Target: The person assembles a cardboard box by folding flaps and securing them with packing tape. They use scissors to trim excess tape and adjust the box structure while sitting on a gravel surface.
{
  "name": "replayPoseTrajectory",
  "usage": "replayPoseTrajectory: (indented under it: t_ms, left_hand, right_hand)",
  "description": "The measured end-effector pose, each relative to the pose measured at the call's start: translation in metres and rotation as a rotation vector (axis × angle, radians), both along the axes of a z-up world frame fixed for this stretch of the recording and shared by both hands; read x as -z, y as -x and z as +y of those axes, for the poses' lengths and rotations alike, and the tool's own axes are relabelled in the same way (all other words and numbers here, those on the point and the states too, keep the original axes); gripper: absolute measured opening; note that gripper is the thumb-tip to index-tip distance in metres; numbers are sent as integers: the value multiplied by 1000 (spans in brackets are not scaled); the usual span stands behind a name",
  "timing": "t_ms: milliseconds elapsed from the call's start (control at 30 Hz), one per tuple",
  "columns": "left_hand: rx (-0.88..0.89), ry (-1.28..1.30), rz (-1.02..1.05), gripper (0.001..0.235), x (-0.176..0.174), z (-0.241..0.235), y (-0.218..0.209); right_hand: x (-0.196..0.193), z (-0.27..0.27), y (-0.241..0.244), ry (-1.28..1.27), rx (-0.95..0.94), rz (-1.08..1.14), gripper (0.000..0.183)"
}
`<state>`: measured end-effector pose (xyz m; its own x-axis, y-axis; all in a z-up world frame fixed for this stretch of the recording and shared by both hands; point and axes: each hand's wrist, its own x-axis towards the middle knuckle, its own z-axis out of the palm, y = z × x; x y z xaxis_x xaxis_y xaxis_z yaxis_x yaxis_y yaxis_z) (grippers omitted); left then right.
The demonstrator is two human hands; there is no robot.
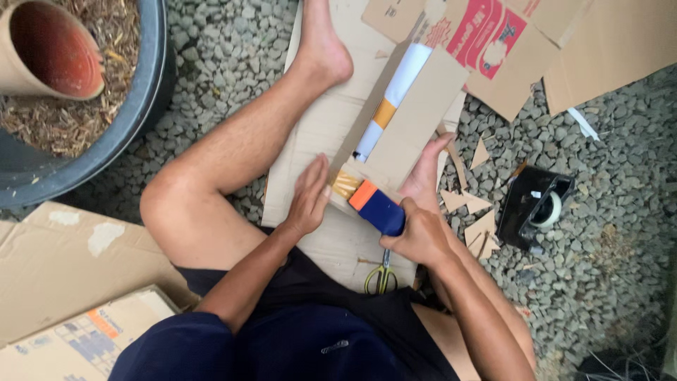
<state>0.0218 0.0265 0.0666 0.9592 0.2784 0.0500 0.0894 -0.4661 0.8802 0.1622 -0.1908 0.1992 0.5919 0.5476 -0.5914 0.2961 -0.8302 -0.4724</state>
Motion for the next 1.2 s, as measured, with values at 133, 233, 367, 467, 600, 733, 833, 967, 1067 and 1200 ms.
replayPoseTrajectory:
  t_ms: [133, 233, 367, 467, 600, 733, 833, 967, 1067, 1200]
  left_hand:
    - [247, -149, -216, 36, -15, 10, -74]
    - [720, -402, -446, 24, -10, -10, -140]
    - [1316, -300, -467, 8, 9, -47, -184]
    - [1496, -163, -493, 9, 20, -64, -190]
    - [1655, -340, -191, 14, 28, -65, -191]
    - [1678, -329, -370, 20, 28, -56, -185]
    - [1632, -321, -447, 19, 23, -48, -180]
    - [1579, -358, -532, 18, 23, -40, -176]
    - [1507, -319, -588, 19, 23, -38, -172]
    - [1523, -291, -566, 17, 24, -38, -175]
  right_hand:
    - [5, -2, 7, -7, 19, 4, 55]
    - [0, -1, 7, -77, -1, -35, 53]
    - [-8, 4, 17, -1, 31, -18, 64]
    - [-16, 9, 21, 34, 113, 62, 62]
    - [-16, 13, 20, -67, 136, 24, 66]
    - [-15, 10, 18, -67, 82, 48, 66]
    - [-16, 11, 16, -119, 58, 47, 67]
    - [-10, 9, 16, -101, 15, 46, 61]
    - [-7, 8, 20, -33, -26, 98, 55]
    - [-7, 8, 18, -123, 12, 30, 63]
